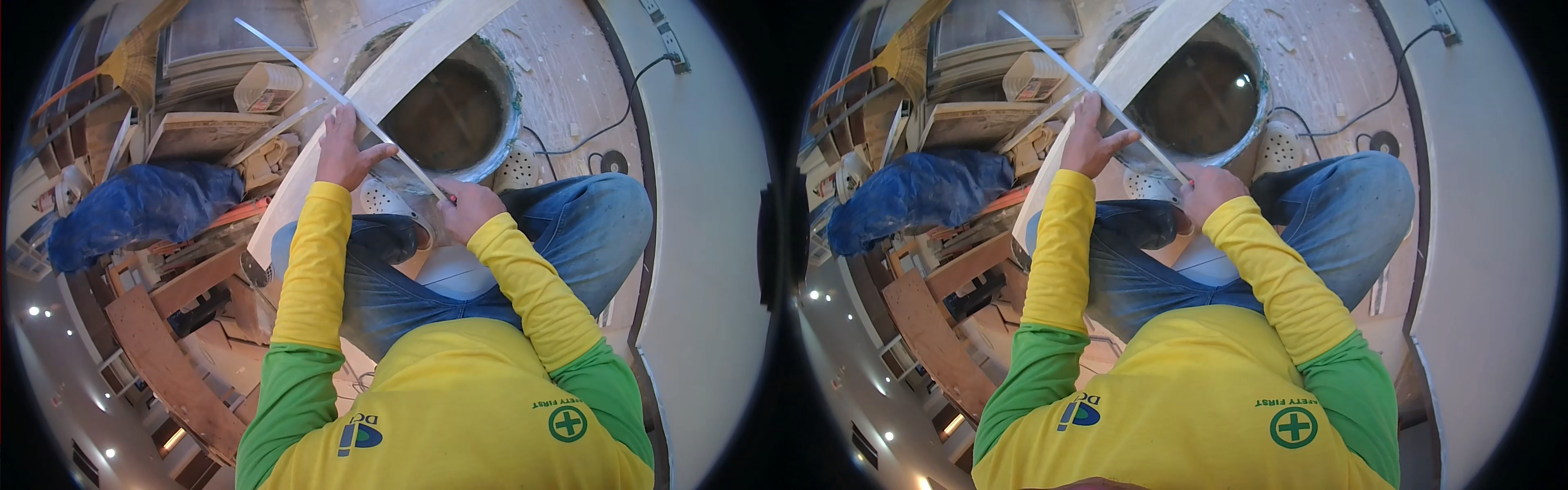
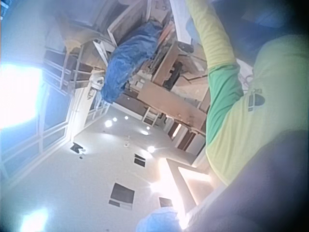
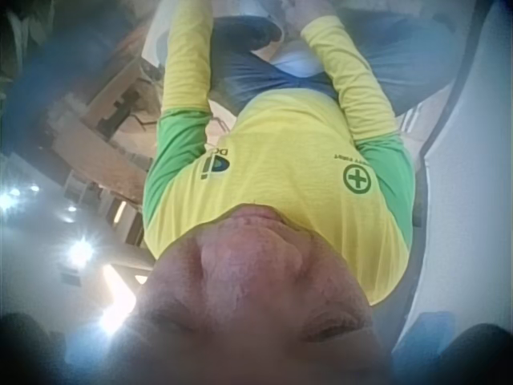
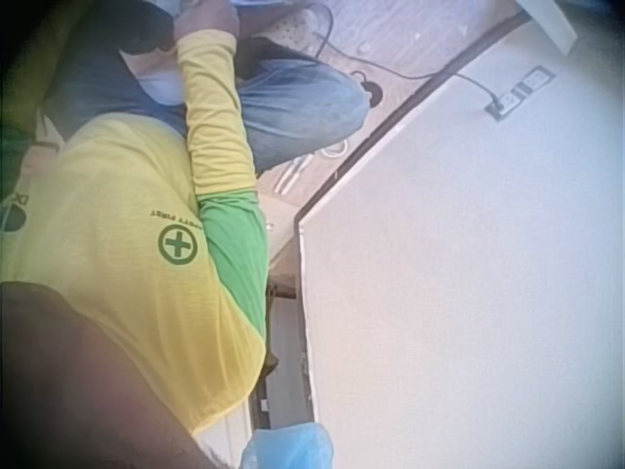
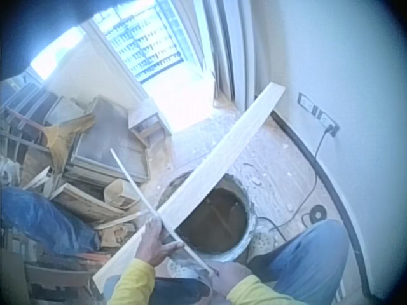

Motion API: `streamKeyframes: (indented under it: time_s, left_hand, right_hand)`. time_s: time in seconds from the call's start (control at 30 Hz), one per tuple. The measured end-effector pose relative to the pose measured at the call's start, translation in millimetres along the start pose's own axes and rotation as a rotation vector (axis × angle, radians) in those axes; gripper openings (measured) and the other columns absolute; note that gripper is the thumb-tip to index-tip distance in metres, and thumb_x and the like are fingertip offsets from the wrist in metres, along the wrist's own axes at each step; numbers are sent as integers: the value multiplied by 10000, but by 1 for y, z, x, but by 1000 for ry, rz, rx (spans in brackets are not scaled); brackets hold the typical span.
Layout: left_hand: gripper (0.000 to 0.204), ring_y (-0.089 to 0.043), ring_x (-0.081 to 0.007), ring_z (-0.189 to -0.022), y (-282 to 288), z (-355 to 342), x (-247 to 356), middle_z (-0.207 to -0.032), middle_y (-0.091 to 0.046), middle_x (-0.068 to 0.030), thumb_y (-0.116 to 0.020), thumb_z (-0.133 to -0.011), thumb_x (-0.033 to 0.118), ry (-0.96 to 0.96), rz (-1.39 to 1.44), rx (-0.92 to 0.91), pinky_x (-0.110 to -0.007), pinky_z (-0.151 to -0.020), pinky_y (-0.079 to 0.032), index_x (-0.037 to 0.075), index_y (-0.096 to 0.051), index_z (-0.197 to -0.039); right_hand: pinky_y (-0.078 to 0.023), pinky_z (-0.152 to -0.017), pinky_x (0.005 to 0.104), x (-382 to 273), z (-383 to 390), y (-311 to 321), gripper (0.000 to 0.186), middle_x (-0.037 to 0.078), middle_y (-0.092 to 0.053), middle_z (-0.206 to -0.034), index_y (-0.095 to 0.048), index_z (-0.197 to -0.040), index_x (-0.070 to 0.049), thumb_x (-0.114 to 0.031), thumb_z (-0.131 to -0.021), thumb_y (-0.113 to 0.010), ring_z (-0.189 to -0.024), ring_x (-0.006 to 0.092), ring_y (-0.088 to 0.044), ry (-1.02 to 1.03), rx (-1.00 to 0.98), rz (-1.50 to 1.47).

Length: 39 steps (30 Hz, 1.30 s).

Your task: The person measures a wooden board with a tape measure and ruler, marks it using a pencil, applies tape along the mark, and cuts the board with an angle grinder.

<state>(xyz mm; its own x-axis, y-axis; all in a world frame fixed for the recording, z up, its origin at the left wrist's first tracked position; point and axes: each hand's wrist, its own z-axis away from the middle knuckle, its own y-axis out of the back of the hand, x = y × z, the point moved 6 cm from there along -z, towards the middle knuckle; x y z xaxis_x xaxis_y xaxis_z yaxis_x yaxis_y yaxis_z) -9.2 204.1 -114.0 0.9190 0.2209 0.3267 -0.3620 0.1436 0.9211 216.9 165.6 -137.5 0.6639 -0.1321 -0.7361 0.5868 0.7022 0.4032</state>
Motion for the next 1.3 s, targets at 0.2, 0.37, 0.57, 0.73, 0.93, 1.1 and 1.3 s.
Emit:
streamKeyframes:
  time_s: [0.2, 0.37, 0.57, 0.73, 0.93, 1.1, 1.3]
  left_hand:
    - [1047, -202, -420, -1418, -1, 1, -2, -1490, -296, -278, -814, -670, 447, 23, 27, -14, -486, -1143, -190, -49, -292, -1431]
    - [1051, -203, -435, -1415, -1, 1, -2, -1490, -296, -278, -811, -669, 461, 36, 12, -13, -488, -1140, -202, -37, -292, -1435]
    - [1047, -220, -444, -1404, 0, 1, 0, -1487, -299, -279, -810, -670, 464, 30, 3, -21, -490, -1135, -218, -31, -293, -1434]
    - [1046, -234, -443, -1398, 1, 0, 0, -1483, -305, -281, -812, -667, 465, 21, 4, -22, -480, -1135, -226, -30, -297, -1431]
    - [1032, -272, -434, -1380, 6, -1, 4, -1465, -325, -291, -812, -668, 461, 9, -11, -37, -432, -1131, -259, -44, -317, -1420]
    - [1009, -288, -413, -1376, 7, 0, 6, -1459, -334, -290, -809, -681, 451, 11, -49, -35, -398, -1133, -266, -46, -329, -1416]
    - [1009, -290, -405, -1377, 7, 0, 5, -1460, -336, -287, -810, -681, 454, 19, -41, -38, -393, -1135, -263, -45, -332, -1416]
  right_hand:
    - [-500, -842, 438, -1, 1, 1, 351, 191, -661, -1023, -630, -1200, -168, -219, -856, -578, -940, 389, -619, 13, 16, -5]
    - [-501, -842, 434, 0, 0, 0, 348, 193, -662, -1021, -636, -1193, -160, -220, -855, -581, -939, 387, -621, 13, 15, 3]
    - [-504, -836, 429, 0, 0, 0, 351, 191, -665, -1007, -636, -1197, -163, -221, -855, -581, -924, 385, -624, 6, 4, 7]
    - [-505, -834, 425, -4, 2, 3, 357, 194, -666, -996, -633, -1203, -168, -222, -855, -581, -913, 384, -625, 6, -4, 8]
    - [-505, -827, 427, -2, 1, 2, 362, 192, -668, -986, -630, -1211, -183, -227, -854, -583, -902, 381, -628, 7, 3, 17]
    - [-507, -824, 425, -1, 2, 1, 373, 191, -669, -980, -625, -1218, -188, -238, -850, -588, -895, 378, -631, 19, -16, -1]
    - [-508, -825, 422, -2, 3, 2, 375, 191, -671, -976, -625, -1219, -183, -234, -848, -594, -893, 377, -632, 22, -15, 21]
